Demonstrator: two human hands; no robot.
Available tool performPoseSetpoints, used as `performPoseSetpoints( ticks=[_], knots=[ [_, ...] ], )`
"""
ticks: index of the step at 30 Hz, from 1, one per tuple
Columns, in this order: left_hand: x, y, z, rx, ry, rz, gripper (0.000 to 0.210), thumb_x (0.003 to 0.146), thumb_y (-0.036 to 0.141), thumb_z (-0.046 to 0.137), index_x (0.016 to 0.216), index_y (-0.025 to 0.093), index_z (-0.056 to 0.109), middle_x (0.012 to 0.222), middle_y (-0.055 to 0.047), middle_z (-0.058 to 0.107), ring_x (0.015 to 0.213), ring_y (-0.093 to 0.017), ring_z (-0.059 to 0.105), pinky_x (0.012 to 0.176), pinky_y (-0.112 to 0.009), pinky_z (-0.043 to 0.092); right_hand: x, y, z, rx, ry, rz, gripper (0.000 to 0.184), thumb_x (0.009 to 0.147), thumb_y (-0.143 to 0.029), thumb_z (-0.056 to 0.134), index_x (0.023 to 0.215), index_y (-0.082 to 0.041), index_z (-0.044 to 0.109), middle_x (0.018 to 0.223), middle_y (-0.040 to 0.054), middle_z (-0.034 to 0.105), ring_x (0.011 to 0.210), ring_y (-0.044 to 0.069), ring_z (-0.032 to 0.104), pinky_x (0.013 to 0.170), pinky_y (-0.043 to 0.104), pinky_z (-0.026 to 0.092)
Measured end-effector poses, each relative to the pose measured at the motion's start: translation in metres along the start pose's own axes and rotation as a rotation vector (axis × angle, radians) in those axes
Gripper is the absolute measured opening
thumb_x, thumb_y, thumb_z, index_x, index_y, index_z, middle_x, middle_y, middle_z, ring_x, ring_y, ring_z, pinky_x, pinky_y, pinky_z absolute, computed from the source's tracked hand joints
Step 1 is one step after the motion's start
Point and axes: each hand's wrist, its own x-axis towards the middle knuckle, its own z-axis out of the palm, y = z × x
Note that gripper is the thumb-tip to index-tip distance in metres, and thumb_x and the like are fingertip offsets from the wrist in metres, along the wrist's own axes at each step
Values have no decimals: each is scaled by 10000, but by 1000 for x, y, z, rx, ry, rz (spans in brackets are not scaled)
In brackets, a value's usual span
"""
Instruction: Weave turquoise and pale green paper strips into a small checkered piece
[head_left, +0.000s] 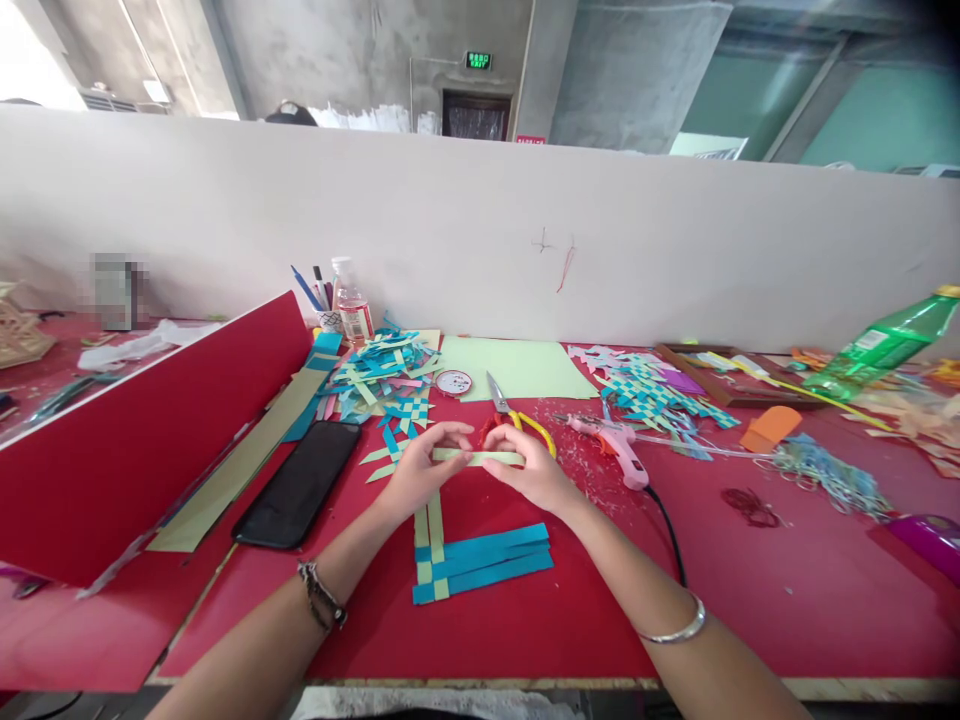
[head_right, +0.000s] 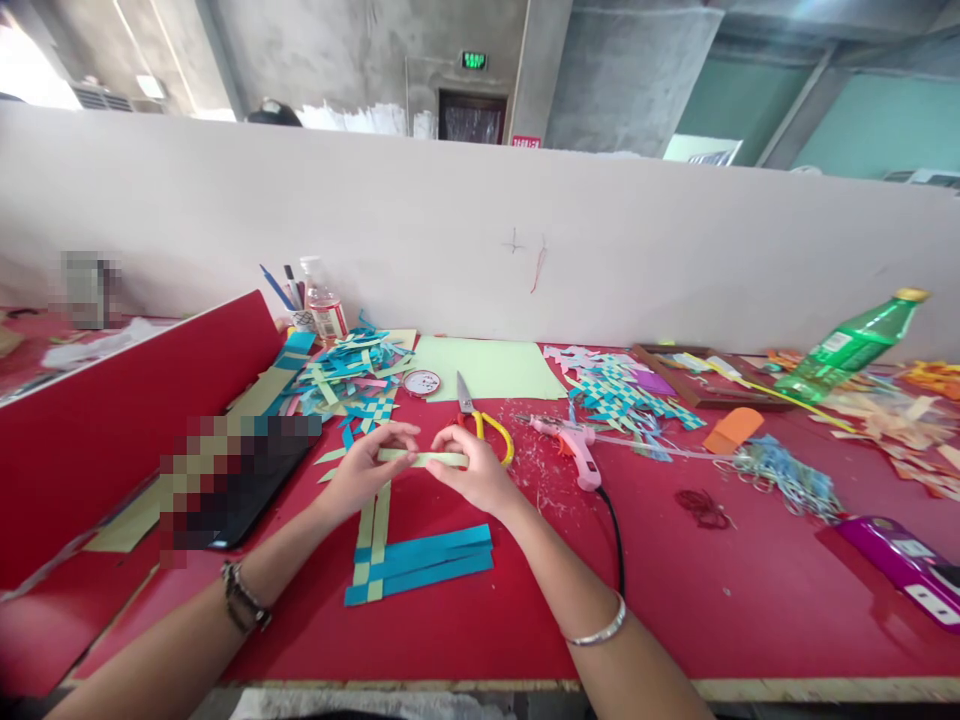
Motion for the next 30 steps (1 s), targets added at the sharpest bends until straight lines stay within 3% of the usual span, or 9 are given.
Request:
performPoseSetpoints(
  ticks=[4, 7, 14, 21, 26, 30],
  knots=[
    [0, -4, 3, -29, -19, 45, 306, 731, 262, 532, 1017, 168, 476, 860, -33, 556, 803, -131, 548, 724, -257, 453, 0, 3, 3, -47, -67, 39, 216, 758, -372, 455, 798, -184, 552, 536, -39, 445, 472, 83, 398, 449, 207, 311],
    [0, -8, 4, -9, 38, 36, 338, 715, 280, 552, 1026, 169, 483, 901, -44, 559, 793, -135, 552, 719, -261, 454, 1, 6, 3, -78, 22, -2, 208, 748, -382, 472, 708, -191, 543, 515, -41, 442, 461, 87, 389, 443, 211, 296],
    [1, -7, 1, 62, 85, -71, 374, 708, 363, 547, 1019, 154, 541, 623, 32, 495, 558, -85, 472, 530, -201, 409, 1, 8, 1, -123, 115, 9, 265, 710, -433, 516, 604, -190, 514, 486, -41, 403, 453, 90, 370, 430, 211, 267],
    [0, -8, 2, 60, 23, -91, 260, 709, 389, 544, 725, 135, 597, 580, -2, 583, 511, -96, 512, 509, -206, 417, 2, 8, 2, -113, 141, 20, 284, 685, -451, 539, 601, -181, 515, 497, -43, 380, 453, 78, 344, 422, 206, 251],
    [1, -7, 1, 10, 38, -140, 272, 707, 400, 549, 730, 138, 617, 626, -15, 631, 462, -83, 507, 466, -193, 405, 2, 5, 1, -50, 57, 12, 312, 772, -432, 412, 590, -189, 489, 495, -37, 397, 450, 85, 359, 437, 215, 268],
    [2, -5, 0, -35, 54, -177, 263, 711, 388, 552, 706, 133, 619, 643, -14, 642, 456, -76, 505, 473, -189, 397, 2, 5, 0, -76, 103, 12, 255, 750, -400, 455, 633, -187, 533, 533, -29, 435, 473, 88, 371, 446, 214, 276]
  ],
)
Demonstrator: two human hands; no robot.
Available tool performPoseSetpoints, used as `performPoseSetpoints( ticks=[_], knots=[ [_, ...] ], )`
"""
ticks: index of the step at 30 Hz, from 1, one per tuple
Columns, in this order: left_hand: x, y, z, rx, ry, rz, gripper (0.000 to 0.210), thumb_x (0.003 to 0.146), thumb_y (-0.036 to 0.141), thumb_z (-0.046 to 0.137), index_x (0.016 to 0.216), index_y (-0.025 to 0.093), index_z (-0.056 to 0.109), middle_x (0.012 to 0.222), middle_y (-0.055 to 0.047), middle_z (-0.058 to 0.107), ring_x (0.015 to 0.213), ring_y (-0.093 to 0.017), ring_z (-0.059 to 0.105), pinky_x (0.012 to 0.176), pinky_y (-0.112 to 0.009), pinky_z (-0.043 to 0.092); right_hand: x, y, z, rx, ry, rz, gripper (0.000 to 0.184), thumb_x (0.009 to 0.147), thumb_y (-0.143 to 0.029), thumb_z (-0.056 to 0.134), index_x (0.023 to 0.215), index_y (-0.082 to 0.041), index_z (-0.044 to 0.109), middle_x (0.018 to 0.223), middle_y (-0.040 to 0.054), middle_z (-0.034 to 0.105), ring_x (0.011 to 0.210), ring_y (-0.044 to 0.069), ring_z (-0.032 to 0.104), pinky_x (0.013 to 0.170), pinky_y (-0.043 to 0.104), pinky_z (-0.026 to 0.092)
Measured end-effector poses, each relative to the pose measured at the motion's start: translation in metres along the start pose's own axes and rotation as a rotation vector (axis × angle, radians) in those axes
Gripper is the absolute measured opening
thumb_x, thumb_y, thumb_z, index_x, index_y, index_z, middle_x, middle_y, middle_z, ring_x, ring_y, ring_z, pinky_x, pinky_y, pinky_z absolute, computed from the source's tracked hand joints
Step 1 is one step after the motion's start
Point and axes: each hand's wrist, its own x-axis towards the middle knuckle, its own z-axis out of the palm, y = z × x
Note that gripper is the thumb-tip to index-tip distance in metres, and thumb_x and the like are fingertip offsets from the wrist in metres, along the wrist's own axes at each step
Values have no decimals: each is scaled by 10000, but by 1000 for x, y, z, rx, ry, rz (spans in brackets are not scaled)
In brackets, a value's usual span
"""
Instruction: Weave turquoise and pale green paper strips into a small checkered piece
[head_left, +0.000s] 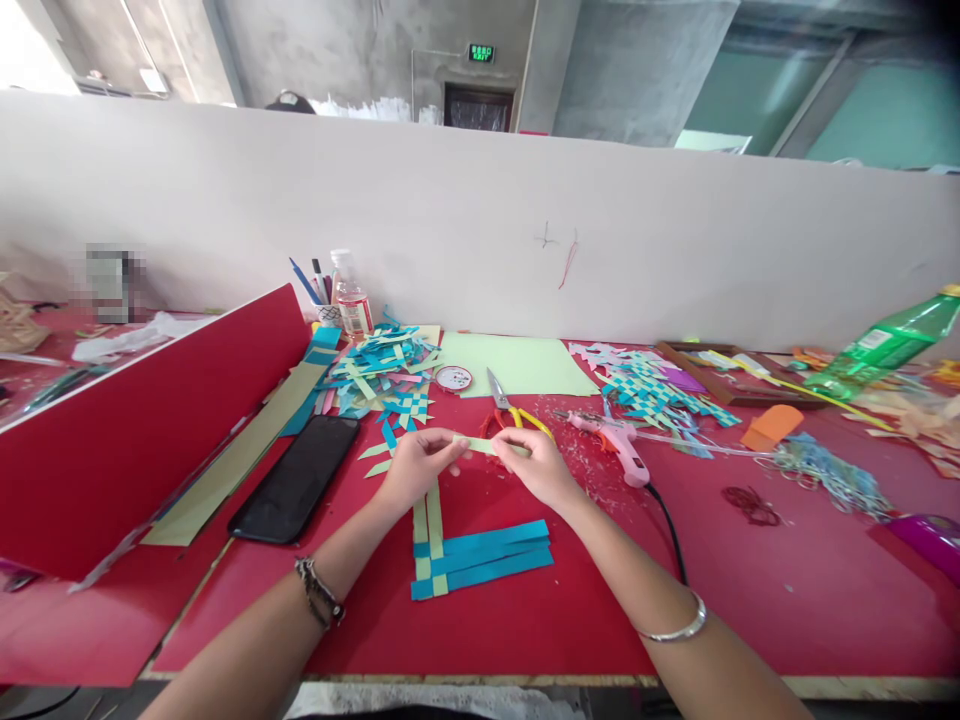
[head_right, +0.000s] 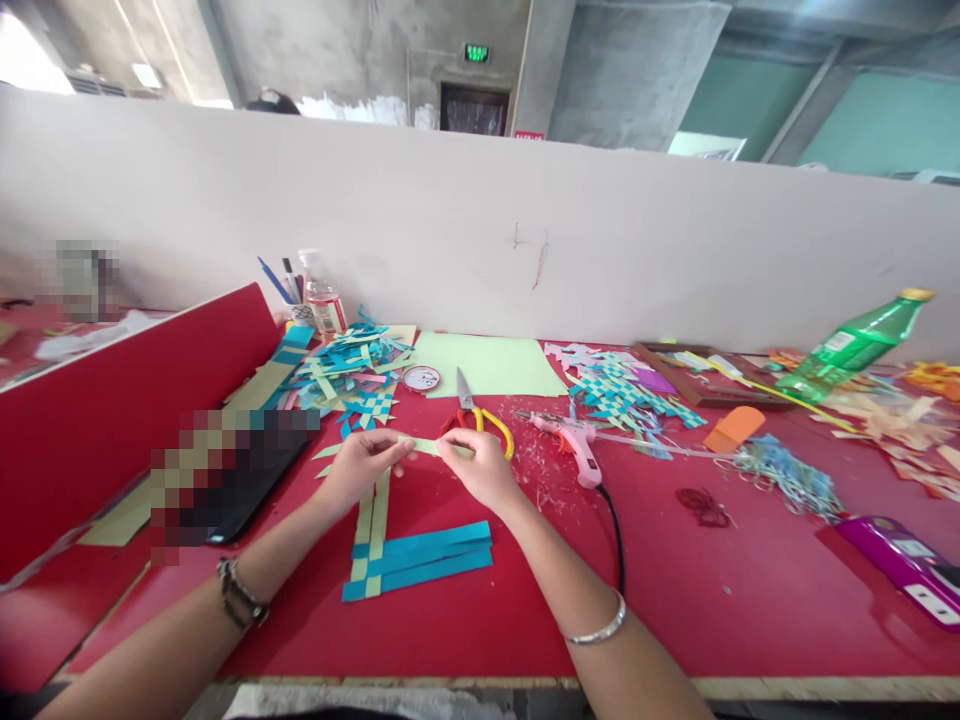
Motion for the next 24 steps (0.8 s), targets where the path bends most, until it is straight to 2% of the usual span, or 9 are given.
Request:
performPoseSetpoints(
  ticks=[5, 14, 24],
  knots=[
    [1, 1, -3, -41, 35, -30, 244, 725, 369, 542, 732, 141, 627, 667, -8, 651, 471, -79, 520, 487, -193, 381, 0, 0, 0, 26, -8, 41, 229, 725, -397, 491, 682, -185, 568, 536, -32, 439, 468, 88, 375, 442, 208, 279],
    [3, -2, -7, -13, 81, -58, 275, 724, 397, 529, 711, 145, 639, 536, 18, 612, 488, -95, 531, 528, -201, 386, 3, 3, -2, -7, 30, 29, 256, 720, -401, 496, 679, -167, 589, 547, -25, 457, 497, 90, 380, 464, 206, 283],
    [11, -8, -18, -206, 194, -78, 266, 670, 400, 581, 679, 135, 601, 664, 9, 613, 467, -58, 485, 505, -181, 392, 6, 4, -13, -62, 153, 18, 243, 706, -383, 520, 635, -157, 572, 514, -36, 419, 482, 78, 352, 451, 200, 254]
  ],
)
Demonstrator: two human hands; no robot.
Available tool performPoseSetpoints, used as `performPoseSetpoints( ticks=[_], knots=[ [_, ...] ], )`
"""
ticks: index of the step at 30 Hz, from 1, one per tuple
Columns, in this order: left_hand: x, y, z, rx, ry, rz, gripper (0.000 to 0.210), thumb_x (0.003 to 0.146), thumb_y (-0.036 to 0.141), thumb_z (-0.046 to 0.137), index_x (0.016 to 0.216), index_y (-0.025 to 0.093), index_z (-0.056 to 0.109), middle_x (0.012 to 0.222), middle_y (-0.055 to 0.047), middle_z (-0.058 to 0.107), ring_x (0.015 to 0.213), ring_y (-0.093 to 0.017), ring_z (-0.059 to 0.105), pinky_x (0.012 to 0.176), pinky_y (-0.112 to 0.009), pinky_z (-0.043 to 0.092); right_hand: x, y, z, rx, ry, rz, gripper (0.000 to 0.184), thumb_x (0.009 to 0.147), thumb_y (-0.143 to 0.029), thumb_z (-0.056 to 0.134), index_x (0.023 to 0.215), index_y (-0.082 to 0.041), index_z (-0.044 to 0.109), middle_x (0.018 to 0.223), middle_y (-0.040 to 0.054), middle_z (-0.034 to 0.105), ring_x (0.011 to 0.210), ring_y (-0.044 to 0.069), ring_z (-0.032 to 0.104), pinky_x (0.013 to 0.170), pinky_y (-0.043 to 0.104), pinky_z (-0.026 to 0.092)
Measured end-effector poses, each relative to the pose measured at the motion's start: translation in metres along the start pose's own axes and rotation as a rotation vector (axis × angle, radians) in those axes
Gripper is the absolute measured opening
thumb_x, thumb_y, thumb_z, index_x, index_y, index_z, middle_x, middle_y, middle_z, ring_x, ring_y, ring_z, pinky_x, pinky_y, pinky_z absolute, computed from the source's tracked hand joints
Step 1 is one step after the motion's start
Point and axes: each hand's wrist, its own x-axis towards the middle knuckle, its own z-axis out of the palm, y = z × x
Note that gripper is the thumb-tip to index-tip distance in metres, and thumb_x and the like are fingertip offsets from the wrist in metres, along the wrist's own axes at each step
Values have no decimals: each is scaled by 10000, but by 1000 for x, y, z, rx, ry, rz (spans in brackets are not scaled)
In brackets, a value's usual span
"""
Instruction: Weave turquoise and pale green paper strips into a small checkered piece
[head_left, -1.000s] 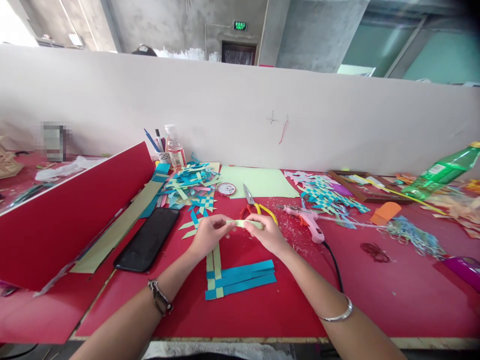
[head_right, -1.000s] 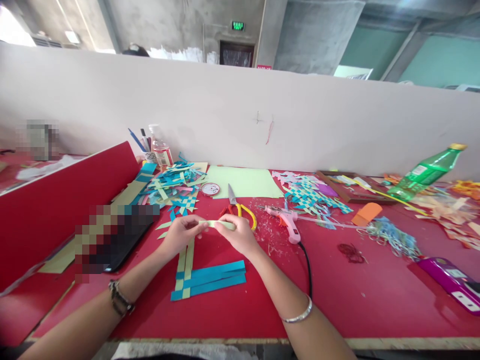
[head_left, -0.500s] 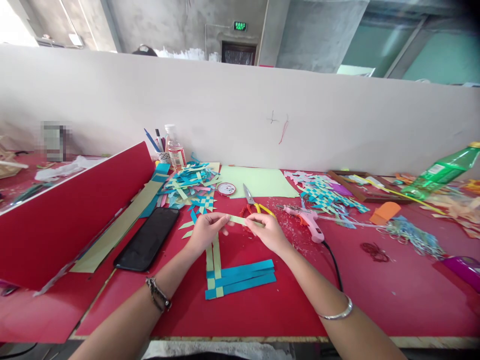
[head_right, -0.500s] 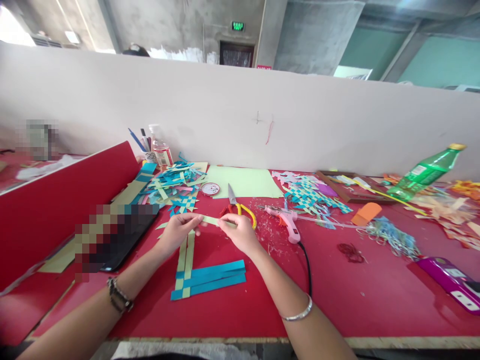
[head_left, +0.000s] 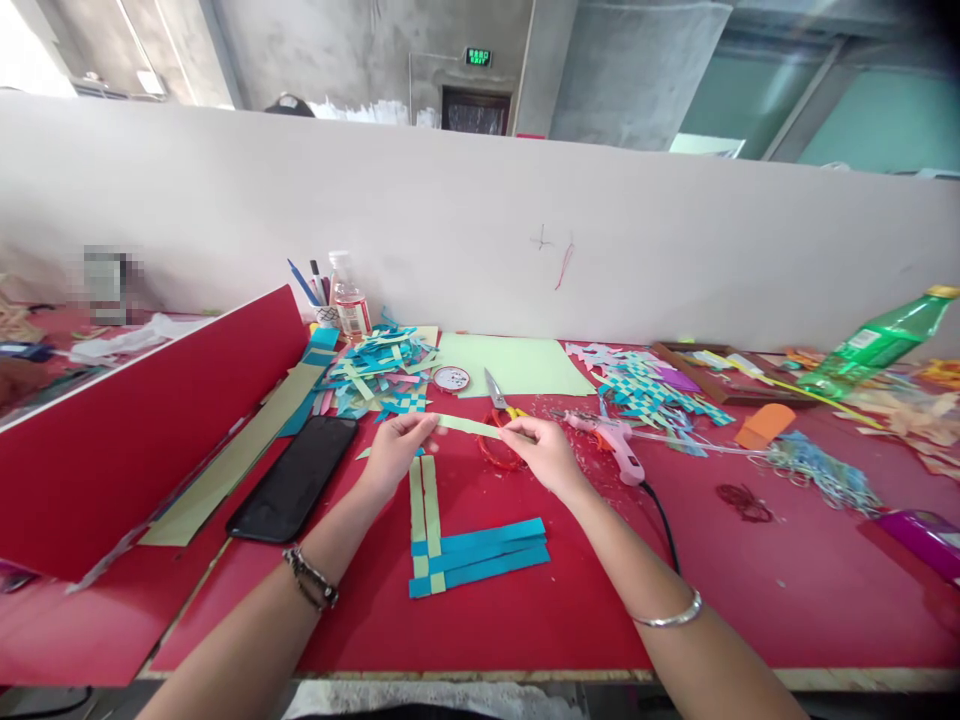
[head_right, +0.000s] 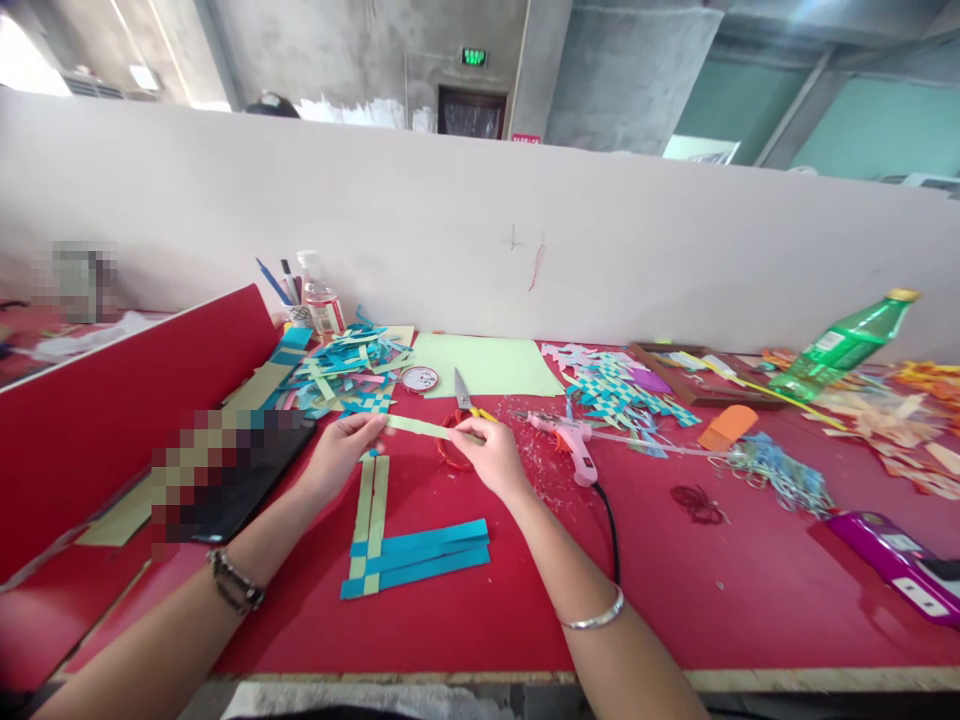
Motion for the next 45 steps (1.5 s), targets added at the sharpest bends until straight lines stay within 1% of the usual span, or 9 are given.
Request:
performPoseSetpoints(
  ticks=[3, 6, 11, 21, 23, 26, 31, 40, 45],
  knots=[
    [1, -2, -1, -7, 23, 12, 255, 672, 388, 584, 677, 133, 598, 659, 7, 602, 479, -59, 483, 507, -177, 388, 2, 5, -1, 0, 88, 6, 244, 691, -386, 541, 608, -157, 544, 504, -40, 430, 464, 73, 362, 442, 197, 266],
    [2, -3, -2, 3, 64, 11, 252, 663, 379, 594, 682, 128, 606, 663, 0, 605, 480, -60, 482, 506, -178, 386, 3, 6, -1, 71, 115, 71, 268, 696, -410, 531, 605, -158, 528, 471, -40, 454, 409, 70, 372, 408, 198, 278],
    [2, -1, -2, -34, 115, -9, 270, 634, 389, 615, 699, 126, 617, 669, -6, 616, 484, -65, 501, 524, -186, 401, 3, 0, 0, 214, 143, 123, 272, 692, -415, 539, 660, -145, 551, 557, 11, 582, 440, 95, 509, 466, 219, 386],
    [5, -2, -4, -50, 188, -2, 307, 592, 405, 640, 707, 121, 626, 661, -20, 628, 492, -75, 506, 500, -185, 409, 3, -1, -2, 257, 86, 73, 328, 776, -433, 425, 670, -147, 543, 625, 34, 638, 472, 104, 581, 511, 215, 420],
    [5, -2, -4, -62, 189, -6, 299, 595, 401, 640, 703, 123, 627, 656, -16, 628, 496, -72, 507, 516, -186, 417, 3, -1, -3, 245, 85, 71, 339, 776, -447, 424, 651, -150, 528, 576, 21, 619, 429, 98, 559, 465, 208, 402],
    [6, -1, -4, -71, 186, 4, 289, 596, 398, 639, 695, 127, 627, 643, -9, 623, 497, -70, 507, 529, -185, 423, 1, 0, -5, 201, 114, 39, 362, 764, -464, 442, 569, -163, 488, 426, -30, 508, 323, 66, 441, 372, 189, 319],
    [6, -3, -5, -99, 163, -4, 290, 594, 396, 645, 706, 129, 625, 650, -8, 626, 500, -67, 508, 535, -183, 428, 2, 6, -6, 215, 121, -50, 399, 774, -465, 432, 494, -180, 430, 354, -67, 351, 333, 53, 326, 379, 187, 264],
    [6, -6, -5, -151, 131, -1, 282, 603, 403, 636, 699, 139, 617, 678, -3, 624, 536, -65, 514, 590, -194, 443, 2, 7, -5, 211, 124, -36, 409, 780, -508, 385, 517, -196, 398, 386, -73, 290, 352, 65, 273, 383, 205, 216],
    [9, -8, -7, -80, 146, 48, 288, 636, 415, 602, 716, 139, 613, 670, -1, 625, 539, -75, 525, 591, -202, 440, 0, 3, -4, 82, 39, -25, 409, 783, -518, 355, 538, -196, 415, 402, -64, 311, 368, 77, 307, 400, 210, 252]
  ],
)
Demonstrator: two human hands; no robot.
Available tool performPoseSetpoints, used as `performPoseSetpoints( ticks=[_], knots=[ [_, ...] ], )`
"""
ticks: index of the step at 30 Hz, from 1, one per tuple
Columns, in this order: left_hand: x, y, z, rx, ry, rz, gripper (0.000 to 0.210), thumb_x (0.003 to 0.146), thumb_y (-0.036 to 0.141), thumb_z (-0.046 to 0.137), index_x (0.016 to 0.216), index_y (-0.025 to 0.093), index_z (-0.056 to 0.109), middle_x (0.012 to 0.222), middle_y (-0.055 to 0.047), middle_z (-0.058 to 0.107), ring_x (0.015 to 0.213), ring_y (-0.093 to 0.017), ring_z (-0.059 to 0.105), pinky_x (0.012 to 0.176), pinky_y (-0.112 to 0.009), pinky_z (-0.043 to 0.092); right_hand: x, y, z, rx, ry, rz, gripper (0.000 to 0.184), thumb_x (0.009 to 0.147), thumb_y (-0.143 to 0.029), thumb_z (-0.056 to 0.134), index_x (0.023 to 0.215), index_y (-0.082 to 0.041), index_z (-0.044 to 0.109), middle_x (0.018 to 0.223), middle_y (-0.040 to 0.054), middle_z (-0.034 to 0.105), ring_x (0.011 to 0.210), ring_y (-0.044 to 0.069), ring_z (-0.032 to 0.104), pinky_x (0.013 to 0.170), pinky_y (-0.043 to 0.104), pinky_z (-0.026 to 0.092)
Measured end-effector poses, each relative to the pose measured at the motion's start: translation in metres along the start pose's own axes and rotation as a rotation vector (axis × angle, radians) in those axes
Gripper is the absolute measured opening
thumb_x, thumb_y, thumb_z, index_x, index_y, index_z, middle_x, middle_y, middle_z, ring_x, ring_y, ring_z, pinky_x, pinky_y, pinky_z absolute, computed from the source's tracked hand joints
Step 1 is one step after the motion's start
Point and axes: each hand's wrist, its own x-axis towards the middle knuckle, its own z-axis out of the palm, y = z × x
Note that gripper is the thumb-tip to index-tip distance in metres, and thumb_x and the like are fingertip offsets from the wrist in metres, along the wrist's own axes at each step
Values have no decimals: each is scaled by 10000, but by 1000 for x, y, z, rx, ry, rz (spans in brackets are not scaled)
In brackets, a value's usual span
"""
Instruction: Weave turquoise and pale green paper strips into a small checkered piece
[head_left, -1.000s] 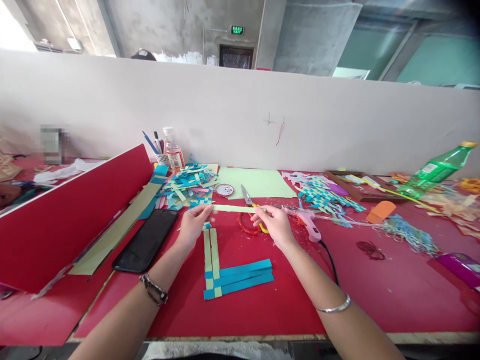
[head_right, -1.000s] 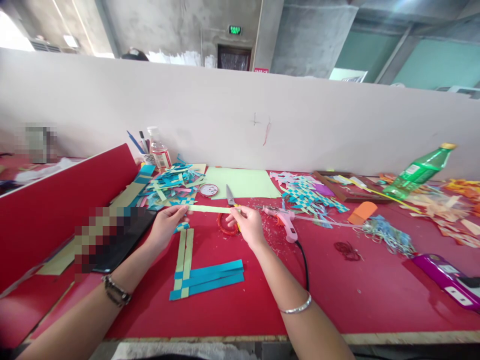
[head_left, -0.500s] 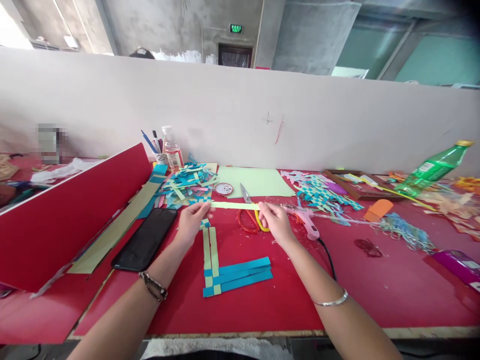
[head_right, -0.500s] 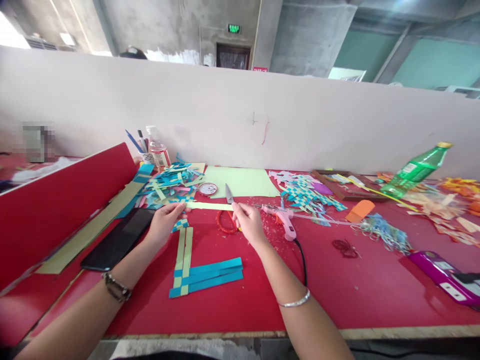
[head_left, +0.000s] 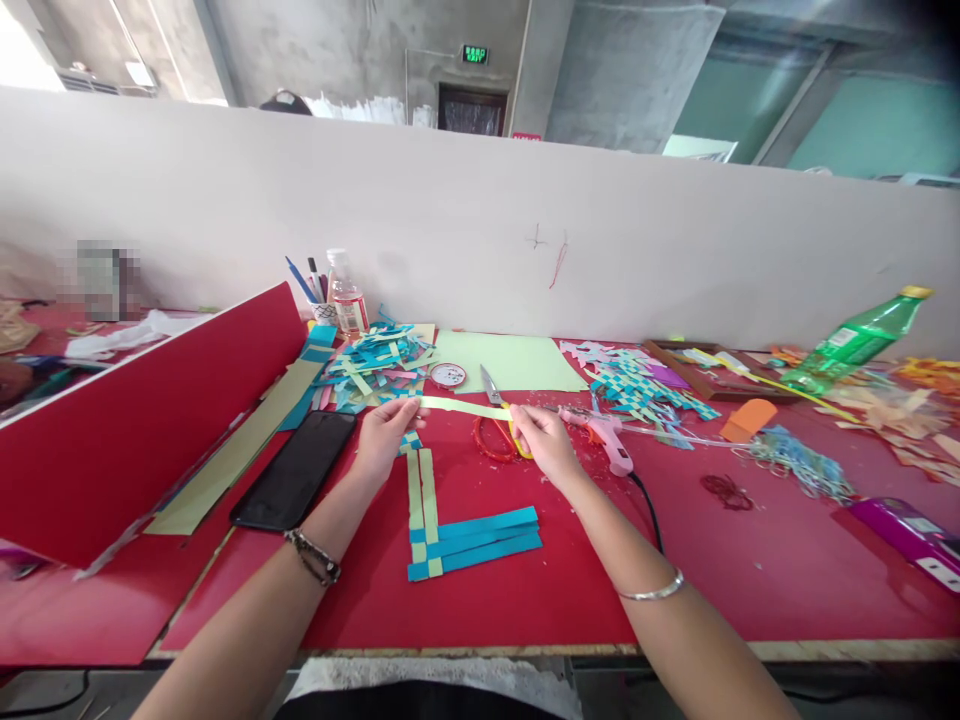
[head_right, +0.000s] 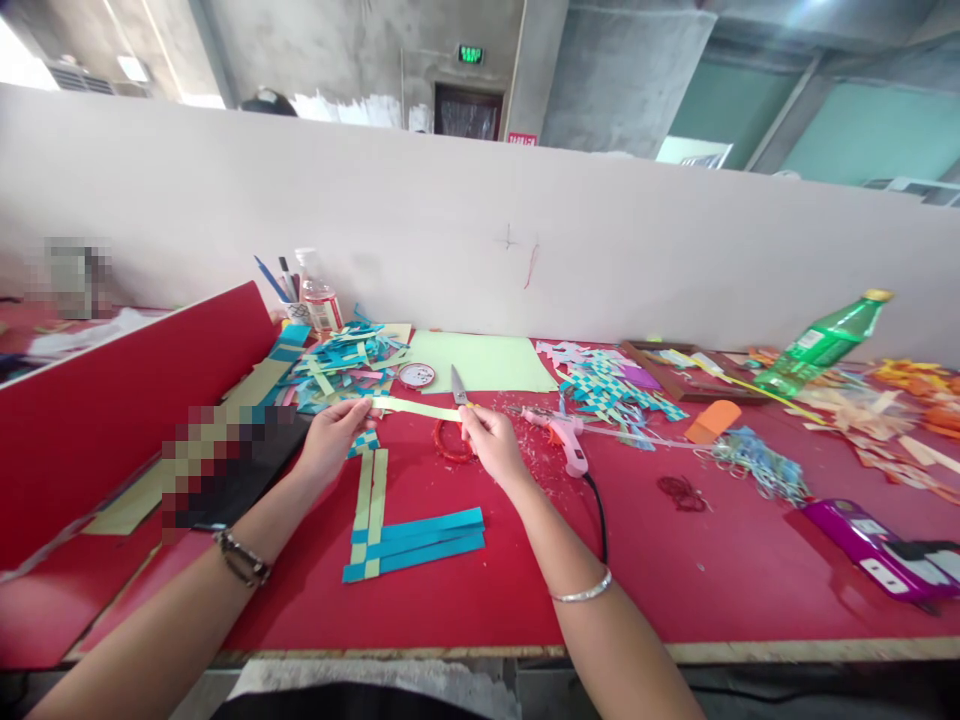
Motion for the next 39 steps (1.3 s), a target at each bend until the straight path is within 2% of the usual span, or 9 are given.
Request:
performPoseSetpoints(
  ticks=[6, 9, 13, 19, 23, 27, 32, 35, 39],
  knots=[
    [-12, 16, 6, 110, -58, 84, 255, 628, 387, 619, 638, 132, 625, 563, -8, 616, 499, -105, 536, 555, -219, 432, -7, -30, -5, -375, 137, -287, 332, 763, -419, 449, 994, -185, 494, 860, 49, 530, 789, 158, 504, 709, 271, 398],
    [-29, 33, 11, 164, -202, 133, 240, 665, 379, 587, 625, 147, 631, 543, -9, 616, 506, -118, 551, 543, -223, 437, -23, -52, -9, -601, -44, -408, 406, 717, -411, 530, 1071, -219, 482, 1044, 78, 508, 997, 215, 446, 843, 355, 335],
    [-53, 52, 15, 194, -334, 147, 235, 696, 374, 558, 656, 158, 640, 570, -16, 633, 504, -123, 559, 540, -230, 451, -48, -63, -11, -573, -271, -299, 244, 770, -382, 473, 955, -236, 534, 840, 17, 593, 771, 156, 529, 779, 343, 355],
    [-79, 60, 8, 354, -488, 136, 273, 727, 388, 513, 821, 166, 642, 675, -42, 656, 570, -147, 585, 571, -252, 468, -68, -63, -20, -341, -273, -142, 192, 778, -350, 450, 690, -197, 525, 552, -38, 450, 489, 90, 394, 458, 205, 288],
    [-96, 51, -15, 700, -582, 270, 459, 712, 387, 539, 1142, 231, 496, 989, -61, 613, 874, -190, 568, 743, -280, 452, -72, -60, -47, -440, -255, -80, 305, 814, -395, 369, 624, -196, 500, 530, -25, 410, 497, 108, 397, 456, 221, 276],
    [-113, 35, -37, 990, -564, 350, 523, 712, 428, 531, 1193, 251, 432, 1183, -91, 486, 1066, -246, 466, 861, -357, 399, -73, -40, -66, -726, -295, -48, 365, 830, -406, 326, 581, -190, 485, 493, -12, 429, 473, 120, 427, 463, 241, 291],
    [-121, 19, -44, 1122, -546, 393, 493, 731, 394, 514, 1189, 238, 420, 1184, -87, 461, 1074, -241, 443, 888, -386, 381, -92, -30, -35, -1166, 62, -168, 298, 826, -317, 375, 1032, -158, 519, 881, 117, 576, 737, 208, 548, 587, 295, 392],
    [-121, 15, -42, 1129, -523, 415, 464, 739, 389, 506, 1171, 236, 437, 1173, -81, 467, 1075, -235, 434, 898, -388, 375, -116, -37, 0, -1061, -125, -355, 328, 845, -291, 340, 1118, -189, 492, 1022, 109, 545, 923, 217, 512, 750, 329, 415],
    [-120, 14, -43, 1108, -520, 439, 446, 743, 400, 497, 1156, 235, 457, 1169, -79, 471, 1073, -228, 434, 900, -382, 375, -144, -40, 32, -963, -275, -392, 376, 830, -354, 378, 1176, -234, 463, 1122, 84, 514, 1004, 217, 473, 828, 355, 400]
  ],
)
